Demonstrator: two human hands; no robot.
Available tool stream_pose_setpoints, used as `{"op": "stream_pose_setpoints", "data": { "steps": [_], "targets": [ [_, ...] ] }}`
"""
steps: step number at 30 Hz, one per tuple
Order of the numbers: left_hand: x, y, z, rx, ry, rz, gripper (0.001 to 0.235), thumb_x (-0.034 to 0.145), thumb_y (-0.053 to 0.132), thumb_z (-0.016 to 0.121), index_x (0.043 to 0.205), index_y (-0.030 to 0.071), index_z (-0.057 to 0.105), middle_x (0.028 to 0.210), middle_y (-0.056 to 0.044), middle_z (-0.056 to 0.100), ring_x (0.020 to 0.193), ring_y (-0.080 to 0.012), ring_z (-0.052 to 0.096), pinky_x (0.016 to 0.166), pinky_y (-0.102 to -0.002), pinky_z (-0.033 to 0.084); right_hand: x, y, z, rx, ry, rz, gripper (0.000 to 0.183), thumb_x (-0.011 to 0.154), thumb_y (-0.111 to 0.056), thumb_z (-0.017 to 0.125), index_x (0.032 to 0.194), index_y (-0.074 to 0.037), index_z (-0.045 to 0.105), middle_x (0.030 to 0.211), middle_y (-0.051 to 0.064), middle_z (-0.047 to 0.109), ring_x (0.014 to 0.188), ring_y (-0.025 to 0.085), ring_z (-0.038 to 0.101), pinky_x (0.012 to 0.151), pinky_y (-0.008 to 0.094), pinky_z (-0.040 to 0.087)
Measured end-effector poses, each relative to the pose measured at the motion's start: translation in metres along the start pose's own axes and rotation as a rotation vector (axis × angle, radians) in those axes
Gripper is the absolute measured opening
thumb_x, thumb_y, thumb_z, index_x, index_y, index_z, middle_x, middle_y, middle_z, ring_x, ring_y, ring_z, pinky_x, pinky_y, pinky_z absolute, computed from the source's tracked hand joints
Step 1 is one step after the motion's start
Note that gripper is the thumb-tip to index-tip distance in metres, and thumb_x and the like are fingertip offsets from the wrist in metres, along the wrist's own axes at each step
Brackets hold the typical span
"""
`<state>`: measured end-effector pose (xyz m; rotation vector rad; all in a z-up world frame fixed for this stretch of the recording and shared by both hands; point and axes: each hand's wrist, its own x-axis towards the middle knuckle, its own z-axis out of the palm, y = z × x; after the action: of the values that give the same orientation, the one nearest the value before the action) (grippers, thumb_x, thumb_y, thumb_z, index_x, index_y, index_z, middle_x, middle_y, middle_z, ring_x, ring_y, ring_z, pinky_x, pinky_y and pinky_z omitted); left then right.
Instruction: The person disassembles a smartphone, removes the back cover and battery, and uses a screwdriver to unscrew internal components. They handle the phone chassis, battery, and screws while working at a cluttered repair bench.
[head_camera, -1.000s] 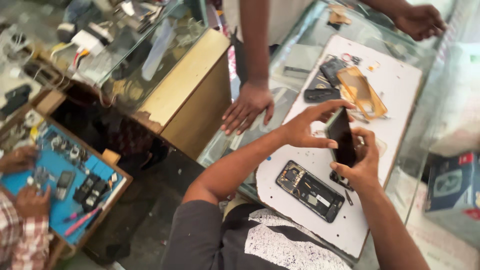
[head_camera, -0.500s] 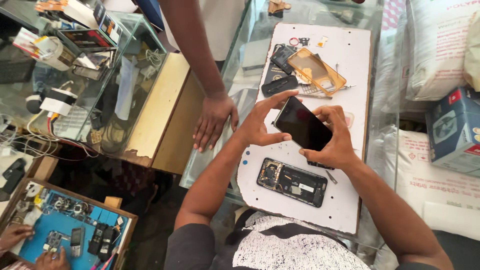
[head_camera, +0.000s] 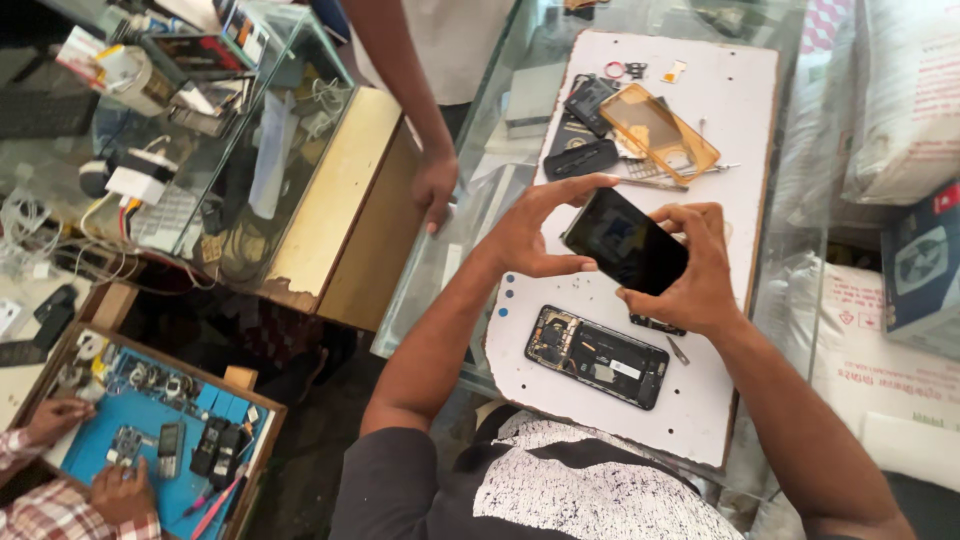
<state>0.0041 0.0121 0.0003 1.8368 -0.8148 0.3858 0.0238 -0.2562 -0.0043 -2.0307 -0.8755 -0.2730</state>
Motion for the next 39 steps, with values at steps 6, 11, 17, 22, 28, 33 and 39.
{"op": "stream_pose_setpoints", "data": {
  "steps": [6, 11, 17, 22, 28, 33, 39],
  "targets": [
    [-0.001, 0.004, -0.003, -0.013, 0.016, 0.048, 0.088, 0.077, 0.029, 0.092, 0.150, 0.008, 0.050, 0.141, -0.010, 0.066, 0.119, -0.0220, 0.071, 0.107, -0.038, 0.056, 0.000, -0.003, 0.000, -0.012, -0.024, 0.047, 0.083, 0.052, -0.024, 0.090, 0.125, -0.006, 0.056, 0.120, 0.013, 0.045, 0.105, 0.023, 0.052, 0.085, 0.037, 0.048],
    [-0.001, 0.010, -0.007, 0.097, 0.007, 0.019, 0.086, 0.075, 0.036, 0.095, 0.146, 0.011, 0.054, 0.127, -0.008, 0.071, 0.110, -0.0216, 0.073, 0.101, -0.036, 0.058, 0.000, -0.005, -0.002, -0.077, -0.027, -0.022, 0.083, 0.054, -0.022, 0.089, 0.128, -0.005, 0.055, 0.123, 0.014, 0.045, 0.112, 0.026, 0.050, 0.094, 0.038, 0.051],
    [-0.002, 0.014, -0.011, 0.266, -0.018, 0.028, 0.084, 0.074, 0.050, 0.093, 0.141, 0.016, 0.056, 0.121, -0.009, 0.071, 0.110, -0.0279, 0.072, 0.095, -0.041, 0.058, -0.001, -0.004, -0.004, -0.146, -0.068, 0.011, 0.084, 0.052, -0.023, 0.089, 0.128, -0.005, 0.055, 0.122, 0.015, 0.045, 0.110, 0.027, 0.051, 0.094, 0.040, 0.051],
    [-0.004, 0.022, -0.015, 0.411, -0.018, 0.037, 0.085, 0.070, 0.055, 0.091, 0.138, 0.016, 0.058, 0.123, -0.008, 0.069, 0.112, -0.0315, 0.069, 0.095, -0.044, 0.055, 0.001, -0.010, -0.002, -0.188, -0.080, 0.006, 0.085, 0.053, -0.023, 0.089, 0.129, -0.007, 0.055, 0.121, 0.014, 0.046, 0.111, 0.029, 0.052, 0.094, 0.041, 0.051],
    [-0.005, 0.022, -0.014, 0.506, -0.031, 0.054, 0.086, 0.067, 0.057, 0.091, 0.137, 0.016, 0.060, 0.128, -0.007, 0.066, 0.116, -0.0304, 0.066, 0.099, -0.045, 0.053, 0.001, -0.013, -0.003, -0.223, -0.109, 0.097, 0.087, 0.050, -0.025, 0.089, 0.128, -0.009, 0.055, 0.122, 0.015, 0.046, 0.107, 0.029, 0.056, 0.089, 0.043, 0.053],
    [-0.001, 0.020, -0.015, 0.514, -0.056, 0.081, 0.086, 0.069, 0.055, 0.091, 0.138, 0.015, 0.059, 0.132, -0.007, 0.065, 0.117, -0.0304, 0.066, 0.102, -0.044, 0.053, 0.002, -0.013, -0.005, -0.258, -0.116, 0.111, 0.086, 0.050, -0.026, 0.088, 0.128, -0.012, 0.055, 0.125, 0.013, 0.047, 0.110, 0.030, 0.060, 0.088, 0.044, 0.055],
    [0.001, 0.022, -0.015, 0.524, -0.076, 0.027, 0.088, 0.065, 0.052, 0.093, 0.137, 0.015, 0.060, 0.132, -0.007, 0.066, 0.113, -0.0306, 0.067, 0.099, -0.043, 0.054, 0.004, -0.011, -0.007, -0.276, -0.139, 0.111, 0.087, 0.050, -0.028, 0.088, 0.129, -0.013, 0.053, 0.126, 0.012, 0.047, 0.114, 0.031, 0.059, 0.089, 0.047, 0.055]
  ]
}}
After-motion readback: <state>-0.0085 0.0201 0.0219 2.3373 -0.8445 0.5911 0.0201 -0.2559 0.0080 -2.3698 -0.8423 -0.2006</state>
